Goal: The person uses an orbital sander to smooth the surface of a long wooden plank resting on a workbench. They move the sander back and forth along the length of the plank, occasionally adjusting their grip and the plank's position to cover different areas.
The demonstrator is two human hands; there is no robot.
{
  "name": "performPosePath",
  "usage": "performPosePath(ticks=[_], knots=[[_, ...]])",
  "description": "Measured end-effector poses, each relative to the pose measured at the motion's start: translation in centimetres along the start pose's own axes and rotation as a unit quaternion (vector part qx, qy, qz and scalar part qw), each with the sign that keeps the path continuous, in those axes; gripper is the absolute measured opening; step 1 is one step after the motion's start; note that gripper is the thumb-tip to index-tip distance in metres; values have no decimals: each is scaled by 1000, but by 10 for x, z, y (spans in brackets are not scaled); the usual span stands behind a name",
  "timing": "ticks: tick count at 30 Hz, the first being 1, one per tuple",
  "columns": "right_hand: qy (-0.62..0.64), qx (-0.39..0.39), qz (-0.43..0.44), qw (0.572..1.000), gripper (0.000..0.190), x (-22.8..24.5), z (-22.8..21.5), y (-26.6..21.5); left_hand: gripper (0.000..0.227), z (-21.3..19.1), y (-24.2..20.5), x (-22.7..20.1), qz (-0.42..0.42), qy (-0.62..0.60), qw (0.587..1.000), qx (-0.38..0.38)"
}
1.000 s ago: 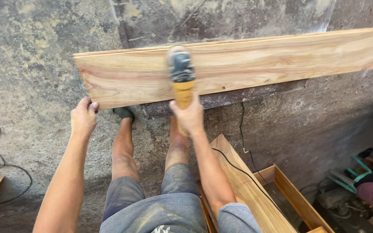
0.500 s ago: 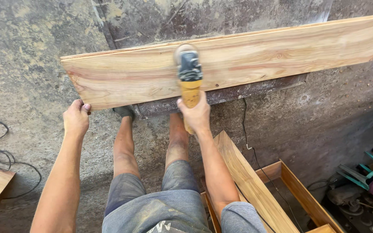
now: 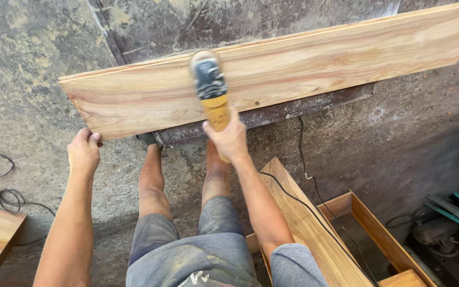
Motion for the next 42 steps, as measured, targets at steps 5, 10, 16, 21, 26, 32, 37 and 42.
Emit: performPosePath(ticks=[5,10,16,21,26,32,37,42], knots=[[26,-117,2,993,59,-5,-63,14,22,2,0,-5,-21,-13,1000,-1],[29,-105,-14,994,63,-4,-61,16,22,3,1,-7,-28,9,1000,-8],[4,6,-26,1000,61,-14,-25,4,21,9,-8,5,-30,4,999,-13],[21,-68,-78,994,59,-18,-69,17,16,2,0,-3,63,21,997,-50],[79,-114,-176,975,50,-29,-110,39,17,15,4,-6,62,-21,995,-76],[7,-95,-74,993,46,-37,-59,11,28,32,-12,6,8,-110,994,-26],[-32,-51,-101,993,49,-26,25,-12,44,-11,8,-6,123,-159,979,-38],[-71,-30,-101,992,52,-14,102,-40,27,-76,65,-29,210,-158,955,-135]])
Point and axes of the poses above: each hand's wrist, its own y-axis towards the middle knuckle, its own z-axis out of the palm, x = y × z, the point moved 1 cm from there along y, towards the middle knuckle, and after that the axes turned 11 degrees about y, right-handed, at the moved point
